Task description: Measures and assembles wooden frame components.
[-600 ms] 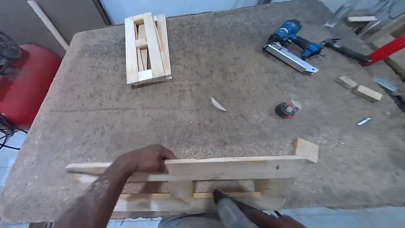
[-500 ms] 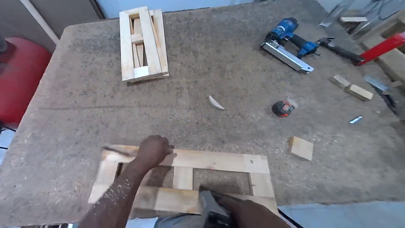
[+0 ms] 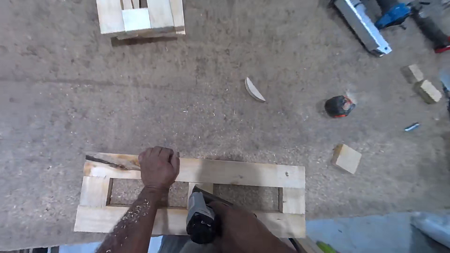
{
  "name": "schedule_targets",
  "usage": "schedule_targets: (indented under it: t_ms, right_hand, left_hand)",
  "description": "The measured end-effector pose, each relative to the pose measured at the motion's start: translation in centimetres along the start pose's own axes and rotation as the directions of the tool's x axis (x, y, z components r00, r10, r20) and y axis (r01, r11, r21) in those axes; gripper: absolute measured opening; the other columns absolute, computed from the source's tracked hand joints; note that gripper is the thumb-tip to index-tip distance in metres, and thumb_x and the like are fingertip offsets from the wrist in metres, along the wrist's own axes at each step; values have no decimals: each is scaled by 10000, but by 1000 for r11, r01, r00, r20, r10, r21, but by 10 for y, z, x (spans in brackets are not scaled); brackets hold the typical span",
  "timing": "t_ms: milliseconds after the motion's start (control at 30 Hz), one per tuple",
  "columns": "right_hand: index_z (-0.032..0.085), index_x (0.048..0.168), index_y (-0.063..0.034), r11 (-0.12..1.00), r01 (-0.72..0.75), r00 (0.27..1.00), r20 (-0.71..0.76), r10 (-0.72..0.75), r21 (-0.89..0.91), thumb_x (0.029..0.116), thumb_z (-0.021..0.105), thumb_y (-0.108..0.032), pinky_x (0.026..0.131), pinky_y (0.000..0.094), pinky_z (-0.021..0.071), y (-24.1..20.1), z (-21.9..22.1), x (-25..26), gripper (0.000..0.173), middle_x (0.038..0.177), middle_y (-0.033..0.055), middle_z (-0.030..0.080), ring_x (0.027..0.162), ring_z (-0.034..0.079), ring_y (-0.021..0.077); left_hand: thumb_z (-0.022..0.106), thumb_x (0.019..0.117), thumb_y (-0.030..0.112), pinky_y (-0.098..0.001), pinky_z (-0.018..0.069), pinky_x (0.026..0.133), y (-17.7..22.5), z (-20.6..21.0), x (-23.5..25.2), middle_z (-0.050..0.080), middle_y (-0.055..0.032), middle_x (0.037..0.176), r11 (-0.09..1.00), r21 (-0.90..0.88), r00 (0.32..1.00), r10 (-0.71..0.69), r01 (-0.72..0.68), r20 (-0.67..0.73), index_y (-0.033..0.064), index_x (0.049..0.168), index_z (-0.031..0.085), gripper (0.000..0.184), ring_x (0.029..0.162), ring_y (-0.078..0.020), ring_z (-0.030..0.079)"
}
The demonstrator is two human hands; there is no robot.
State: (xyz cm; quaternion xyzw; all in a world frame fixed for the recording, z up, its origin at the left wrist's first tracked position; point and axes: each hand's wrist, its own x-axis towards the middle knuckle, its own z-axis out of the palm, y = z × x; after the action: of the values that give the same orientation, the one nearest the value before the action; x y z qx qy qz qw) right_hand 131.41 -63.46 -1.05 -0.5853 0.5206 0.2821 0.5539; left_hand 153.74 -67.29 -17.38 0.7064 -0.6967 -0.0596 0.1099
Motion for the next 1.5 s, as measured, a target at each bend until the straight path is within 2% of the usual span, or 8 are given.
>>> schedule_targets:
  t_ms: [333,667,833,1133,1267,1333,1433,1500]
  right_hand:
    - [541,1370,-145,1000,7,997,70,-7,3,886,710,-456,786,598,565,-6,-20,25,600,1042,159,702,971,704,370]
    - [577,1228,-102,1000,-16,995,96,15,6,875,711,-458,749,581,562,-5,-27,26,519,988,152,685,936,699,355]
    - [558,1310,-108,999,-45,994,100,43,15,864,727,-472,785,587,564,-3,-25,24,600,1052,163,693,982,699,367]
    - [579,1238,-101,998,-53,995,91,52,13,846,735,-458,763,586,559,10,-25,22,552,1011,163,690,953,698,367]
    - [569,1319,-122,997,-77,992,106,74,26,843,739,-441,787,592,563,15,-27,19,598,1033,157,703,970,702,365]
    - [587,1249,-109,996,-85,992,97,81,30,839,738,-468,770,583,563,19,-26,17,565,1001,151,697,948,702,356]
    - [579,1290,-120,997,-70,995,69,67,45,840,739,-480,772,585,567,27,-23,15,598,996,149,704,936,709,357]
    - [582,1242,-117,996,-73,996,57,70,50,837,738,-475,748,576,564,30,-21,14,562,957,144,696,907,706,352]
  left_hand:
    - [416,992,454,-538,487,888,-4,2,1,731,-77,979,999,6,999,33,-33,-11,157,913,751,455,1003,-314,671]
    - [405,999,456,-526,478,921,-3,4,2,739,-66,978,1000,12,999,29,-29,-39,169,906,746,456,1009,-296,676]
    - [406,997,460,-519,471,908,-3,4,2,738,-67,985,1000,11,999,28,-28,-43,171,916,751,458,1010,-295,671]
    - [402,995,451,-524,469,912,-3,3,2,732,-78,960,1000,4,999,27,-27,-35,158,917,749,461,994,-302,671]
    - [406,997,454,-521,471,917,-3,4,2,734,-78,971,1000,5,999,26,-26,-40,158,919,745,458,1003,-299,672]
    - [401,995,452,-530,473,910,-3,4,2,735,-89,975,1000,0,999,24,-24,-37,153,924,747,462,1004,-315,672]
    - [391,994,456,-546,473,907,-3,3,1,734,-96,991,1000,4,1000,20,-20,-17,154,943,751,473,1017,-327,669]
    - [390,992,457,-540,472,907,-3,3,1,737,-92,988,1000,13,999,26,-25,-25,157,938,749,470,1017,-321,672]
